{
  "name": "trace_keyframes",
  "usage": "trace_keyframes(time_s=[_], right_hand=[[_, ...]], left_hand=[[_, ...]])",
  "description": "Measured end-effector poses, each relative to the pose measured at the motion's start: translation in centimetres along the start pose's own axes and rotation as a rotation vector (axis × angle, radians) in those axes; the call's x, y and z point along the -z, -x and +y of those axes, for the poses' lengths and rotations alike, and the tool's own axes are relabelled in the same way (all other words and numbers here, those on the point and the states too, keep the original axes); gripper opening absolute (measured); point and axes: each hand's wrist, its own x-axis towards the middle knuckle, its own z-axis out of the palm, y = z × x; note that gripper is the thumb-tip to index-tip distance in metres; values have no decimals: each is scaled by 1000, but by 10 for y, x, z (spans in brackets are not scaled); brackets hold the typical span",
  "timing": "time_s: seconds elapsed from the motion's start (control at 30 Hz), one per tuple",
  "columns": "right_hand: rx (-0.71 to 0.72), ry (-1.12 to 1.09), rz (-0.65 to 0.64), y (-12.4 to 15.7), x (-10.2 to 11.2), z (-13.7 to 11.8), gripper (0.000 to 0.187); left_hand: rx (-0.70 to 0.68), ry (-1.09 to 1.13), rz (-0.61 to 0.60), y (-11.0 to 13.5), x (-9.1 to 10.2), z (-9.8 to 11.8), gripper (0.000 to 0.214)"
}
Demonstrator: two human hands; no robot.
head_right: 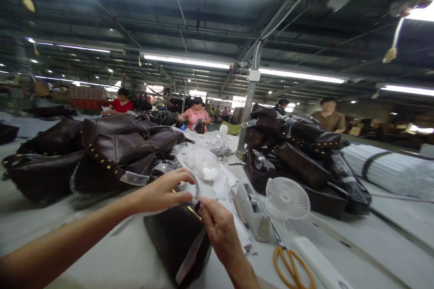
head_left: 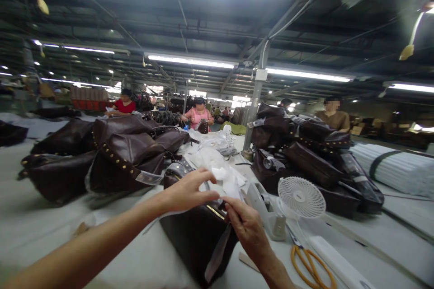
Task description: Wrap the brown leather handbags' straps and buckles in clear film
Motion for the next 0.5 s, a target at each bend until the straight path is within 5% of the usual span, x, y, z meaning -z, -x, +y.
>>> trace_keyframes(time_s=[0.07, 0.23, 0.37, 0.5], right_hand=[[-35, -6, 50, -1, -1, 1, 31], [-44, -9, 114, 0, -2, 3, 31], [-23, 15, 107, 2, -5, 3, 29], [11, 20, 103, 6, -7, 7, 27]], left_hand=[[-77, -107, 161, 14, -5, 9, 9], [-187, -224, 224, 44, -52, 7, 21], [-146, -190, 491, 37, -89, -13, 23], [-143, -159, 663, 22, -106, -23, 21]])
